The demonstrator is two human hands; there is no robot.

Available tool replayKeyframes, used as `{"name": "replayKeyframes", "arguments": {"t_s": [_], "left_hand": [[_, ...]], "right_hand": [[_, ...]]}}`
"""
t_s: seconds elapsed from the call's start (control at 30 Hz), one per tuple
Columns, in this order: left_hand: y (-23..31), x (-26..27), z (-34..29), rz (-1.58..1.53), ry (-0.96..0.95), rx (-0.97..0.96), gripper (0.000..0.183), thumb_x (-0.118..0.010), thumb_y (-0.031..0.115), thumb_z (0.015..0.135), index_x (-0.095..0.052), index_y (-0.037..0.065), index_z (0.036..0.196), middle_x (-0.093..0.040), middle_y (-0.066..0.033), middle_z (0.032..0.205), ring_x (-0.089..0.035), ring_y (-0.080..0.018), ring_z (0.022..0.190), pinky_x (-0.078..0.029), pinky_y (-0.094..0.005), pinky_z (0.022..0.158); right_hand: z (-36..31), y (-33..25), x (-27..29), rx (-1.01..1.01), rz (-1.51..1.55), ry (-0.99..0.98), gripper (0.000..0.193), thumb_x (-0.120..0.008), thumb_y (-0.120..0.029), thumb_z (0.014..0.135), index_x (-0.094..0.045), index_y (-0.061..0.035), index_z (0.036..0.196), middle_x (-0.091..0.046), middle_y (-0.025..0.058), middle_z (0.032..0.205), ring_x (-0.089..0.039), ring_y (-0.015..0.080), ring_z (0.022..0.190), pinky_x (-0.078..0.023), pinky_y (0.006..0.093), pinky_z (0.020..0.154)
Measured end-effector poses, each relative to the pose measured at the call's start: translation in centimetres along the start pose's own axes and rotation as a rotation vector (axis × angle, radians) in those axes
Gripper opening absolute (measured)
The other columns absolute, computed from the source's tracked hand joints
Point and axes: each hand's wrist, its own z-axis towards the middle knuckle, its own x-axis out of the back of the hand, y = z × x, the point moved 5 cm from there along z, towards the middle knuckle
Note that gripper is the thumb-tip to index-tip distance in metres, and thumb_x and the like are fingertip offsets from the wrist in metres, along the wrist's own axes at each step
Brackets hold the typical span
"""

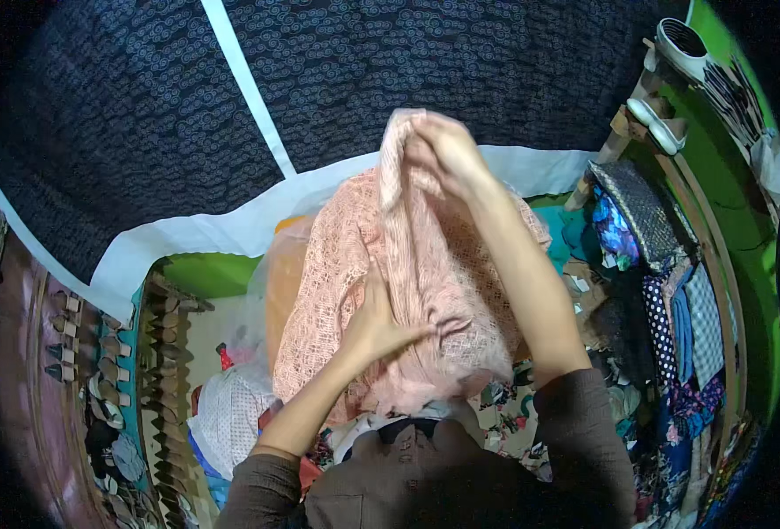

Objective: Folding various pink garments on a small table and placing them on a shelf.

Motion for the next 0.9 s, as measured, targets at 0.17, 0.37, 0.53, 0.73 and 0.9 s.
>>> {"name": "replayKeyframes", "arguments": {"t_s": [0.17,0.37,0.53,0.73,0.9], "left_hand": [[-9.2,0.4,3.0,0.033,-0.006,0.271,0.022,-0.051,0.018,0.082,-0.057,-0.003,0.085,-0.058,-0.0257,0.075,-0.058,-0.037,0.072,-0.045,-0.0458,0.064],[-14.7,10.1,5.0,-0.288,0.52,0.234,0.019,-0.053,0.014,0.083,-0.06,-0.003,0.088,-0.061,-0.0169,0.073,-0.059,-0.0252,0.065,-0.045,-0.0345,0.059],[-10.3,16.7,10.1,-0.701,0.617,0.113,0.044,-0.052,0.02,0.088,-0.039,-0.004,0.122,-0.047,-0.0182,0.118,-0.049,-0.0202,0.106,-0.041,-0.0295,0.086],[-9.0,11.6,8.5,0.107,0.399,0.171,0.083,-0.057,0.041,0.079,-0.014,-0.001,0.137,-0.008,-0.0301,0.14,-0.012,-0.0405,0.131,-0.015,-0.0479,0.106],[-6.2,-1.1,-2.2,0.258,-0.04,0.518,0.105,-0.066,0.048,0.067,-0.005,0.001,0.138,0.0,-0.0322,0.139,-0.002,-0.0513,0.127,-0.012,-0.0558,0.102]], "right_hand": [[1.7,1.6,-2.5,0.405,-0.581,-0.251,0.052,-0.04,-0.006,0.089,-0.02,-0.0068,0.137,-0.025,0.0176,0.139,-0.034,0.0288,0.125,-0.032,0.0407,0.102],[-5.6,16.5,0.4,-0.131,-1.104,-0.528,0.125,-0.072,-0.056,0.057,0.005,0.0058,0.135,-0.012,0.0377,0.134,-0.02,0.0406,0.128,-0.024,0.0439,0.105],[-8.9,19.8,-1.0,-0.703,-0.293,-0.613,0.095,-0.062,-0.039,0.078,0.003,-0.0012,0.138,-0.013,0.0289,0.139,-0.023,0.0334,0.129,-0.023,0.0426,0.106],[-4.4,17.2,-5.0,-0.206,-0.542,-0.677,0.087,-0.06,-0.029,0.08,0.001,-0.0132,0.14,-0.014,0.0205,0.142,-0.021,0.0331,0.13,-0.021,0.0478,0.106],[-7.3,23.0,-3.4,-0.425,-1.15,-0.538,0.106,-0.068,-0.04,0.071,0.008,-0.0111,0.139,-0.001,0.0342,0.138,-0.016,0.0451,0.128,-0.021,0.0495,0.105]]}}
